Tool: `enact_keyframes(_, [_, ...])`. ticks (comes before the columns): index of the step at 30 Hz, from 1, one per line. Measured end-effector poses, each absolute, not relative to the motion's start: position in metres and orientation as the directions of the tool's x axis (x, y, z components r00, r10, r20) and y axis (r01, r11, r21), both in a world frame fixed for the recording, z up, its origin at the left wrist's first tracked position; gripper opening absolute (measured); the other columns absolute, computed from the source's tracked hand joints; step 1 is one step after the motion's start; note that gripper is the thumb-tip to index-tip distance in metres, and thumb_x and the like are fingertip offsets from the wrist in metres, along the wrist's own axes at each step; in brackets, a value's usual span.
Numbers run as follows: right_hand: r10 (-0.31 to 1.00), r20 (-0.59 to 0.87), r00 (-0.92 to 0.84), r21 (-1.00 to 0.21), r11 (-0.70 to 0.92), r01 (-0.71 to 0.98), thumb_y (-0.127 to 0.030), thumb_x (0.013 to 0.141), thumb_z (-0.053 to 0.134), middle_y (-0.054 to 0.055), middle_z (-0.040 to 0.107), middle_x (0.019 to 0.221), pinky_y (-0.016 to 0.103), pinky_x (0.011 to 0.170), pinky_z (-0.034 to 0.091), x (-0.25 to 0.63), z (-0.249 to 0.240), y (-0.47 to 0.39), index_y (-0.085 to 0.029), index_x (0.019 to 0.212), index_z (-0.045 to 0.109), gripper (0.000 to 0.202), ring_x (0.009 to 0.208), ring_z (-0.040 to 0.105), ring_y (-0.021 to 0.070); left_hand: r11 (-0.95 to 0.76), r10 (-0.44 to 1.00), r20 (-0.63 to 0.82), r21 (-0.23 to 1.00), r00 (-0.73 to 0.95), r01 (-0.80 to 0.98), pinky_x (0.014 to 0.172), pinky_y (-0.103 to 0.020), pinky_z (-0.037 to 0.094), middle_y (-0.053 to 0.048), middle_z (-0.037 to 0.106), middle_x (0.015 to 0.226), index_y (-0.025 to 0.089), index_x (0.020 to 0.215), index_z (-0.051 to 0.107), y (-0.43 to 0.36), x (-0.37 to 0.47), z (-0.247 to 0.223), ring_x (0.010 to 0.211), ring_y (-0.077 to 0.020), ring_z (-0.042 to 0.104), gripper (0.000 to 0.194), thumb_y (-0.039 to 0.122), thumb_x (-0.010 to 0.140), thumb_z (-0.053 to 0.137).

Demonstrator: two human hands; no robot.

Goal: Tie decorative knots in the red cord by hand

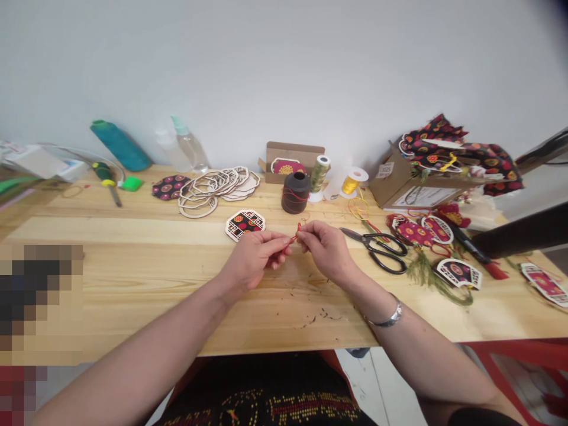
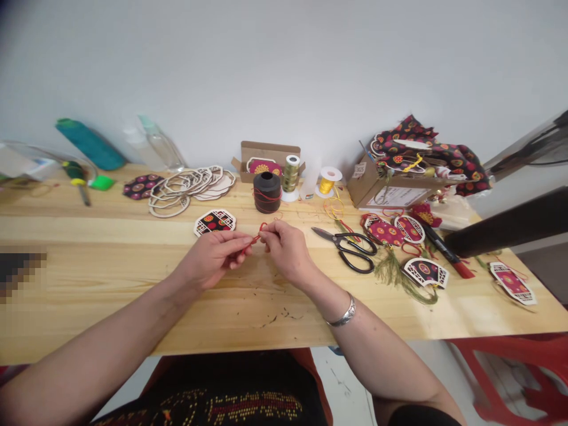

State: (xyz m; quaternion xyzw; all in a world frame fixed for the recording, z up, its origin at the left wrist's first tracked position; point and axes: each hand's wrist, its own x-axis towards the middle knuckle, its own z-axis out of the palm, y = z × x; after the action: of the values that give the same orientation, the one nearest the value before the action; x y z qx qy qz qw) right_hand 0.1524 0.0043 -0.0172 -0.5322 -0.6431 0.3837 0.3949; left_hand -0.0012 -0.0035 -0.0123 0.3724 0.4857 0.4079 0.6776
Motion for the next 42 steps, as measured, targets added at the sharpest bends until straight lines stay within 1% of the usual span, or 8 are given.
enact_keyframes(6, [0.987,0.097,-0.130,-0.916,0.140,0.377,-0.024,0.081,0.051,-0.002,0.058,0.060,0.025,0.058,0.040,0.153,-0.018,0.004,-0.018,0.071,0.056,0.013,0.053,0.051,0.0101,0.397,0.912,-0.358,0.893,0.202,-0.210,0.046,-0.019,0.039,-0.002,0.066,0.063,0.013,0.073,0.068,-0.005,-0.002,-0.010,0.051,-0.0086,0.057,0.017,0.028,0.067,0.071])
enact_keyframes(13, [0.986,0.111,-0.127,-0.905,0.153,0.397,-0.024,0.081,0.051,0.000,0.060,0.061,0.026,0.060,0.040,0.153,-0.018,0.005,-0.018,0.072,0.056,0.013,0.056,0.051,0.0113,0.354,0.916,-0.305,0.921,0.261,-0.165,0.045,-0.019,0.032,-0.008,0.071,0.082,0.015,0.074,0.070,-0.006,-0.004,-0.012,0.060,-0.0118,0.061,0.017,0.030,0.068,0.072])
enact_keyframes(20, [0.992,0.048,-0.117,-0.961,0.077,0.265,-0.028,0.078,0.053,-0.002,0.057,0.059,0.024,0.053,0.037,0.152,-0.020,0.007,-0.017,0.068,0.055,0.015,0.051,0.047,0.0091,0.005,0.980,-0.044,0.981,0.195,0.195,0.056,-0.025,0.040,-0.002,0.065,0.067,0.018,0.072,0.073,-0.010,-0.001,-0.014,0.059,-0.0121,0.053,0.010,0.026,0.070,0.068])
enact_keyframes(24, [0.988,-0.082,-0.131,-0.995,-0.073,0.072,-0.032,0.074,0.058,-0.003,0.055,0.055,0.022,0.046,0.033,0.150,-0.016,0.006,-0.017,0.066,0.054,0.017,0.046,0.043,0.0074,-0.355,0.931,0.278,0.844,0.237,0.402,0.065,-0.027,0.043,-0.004,0.065,0.074,0.022,0.079,0.074,-0.015,0.001,-0.020,0.069,-0.0152,0.057,0.014,0.021,0.077,0.060])
enact_keyframes(29, [0.977,-0.166,-0.137,-0.982,-0.176,-0.070,-0.033,0.068,0.063,-0.005,0.051,0.049,0.021,0.042,0.028,0.147,-0.011,0.004,-0.017,0.065,0.053,0.020,0.041,0.037,0.0052,-0.565,0.823,0.448,0.588,0.348,0.579,0.067,-0.027,0.043,-0.005,0.063,0.076,0.023,0.091,0.072,-0.016,-0.001,-0.032,0.069,-0.0154,0.057,0.022,0.020,0.083,0.052])
enact_keyframes(36, [0.956,-0.223,-0.188,-0.955,-0.253,-0.155,-0.036,0.066,0.067,-0.007,0.046,0.045,0.021,0.040,0.024,0.146,-0.015,0.004,-0.017,0.064,0.051,0.025,0.038,0.032,0.0039,-0.616,0.784,0.465,0.505,0.410,0.605,0.072,-0.029,0.045,-0.007,0.063,0.081,0.021,0.097,0.070,-0.016,-0.002,-0.037,0.076,-0.0171,0.058,0.025,0.017,0.083,0.050])
enact_keyframes(40, [0.957,-0.216,-0.194,-0.957,-0.247,-0.152,-0.035,0.065,0.067,-0.007,0.046,0.045,0.021,0.041,0.025,0.146,-0.016,0.004,-0.017,0.065,0.051,0.024,0.039,0.034,0.0041,-0.602,0.797,0.474,0.571,0.375,0.558,0.076,-0.031,0.046,-0.008,0.062,0.086,0.019,0.094,0.069,-0.019,0.000,-0.029,0.081,-0.0175,0.058,0.023,0.015,0.081,0.050])
enact_keyframes(42, [0.962,-0.200,-0.187,-0.965,-0.227,-0.131,-0.035,0.066,0.065,-0.007,0.047,0.047,0.021,0.042,0.026,0.147,-0.016,0.004,-0.017,0.065,0.051,0.023,0.040,0.035,0.0044,-0.536,0.839,0.485,0.657,0.247,0.531,0.084,-0.034,0.045,-0.010,0.059,0.097,0.016,0.085,0.068,-0.018,0.001,-0.023,0.091,-0.0196,0.057,0.015,0.018,0.077,0.056])
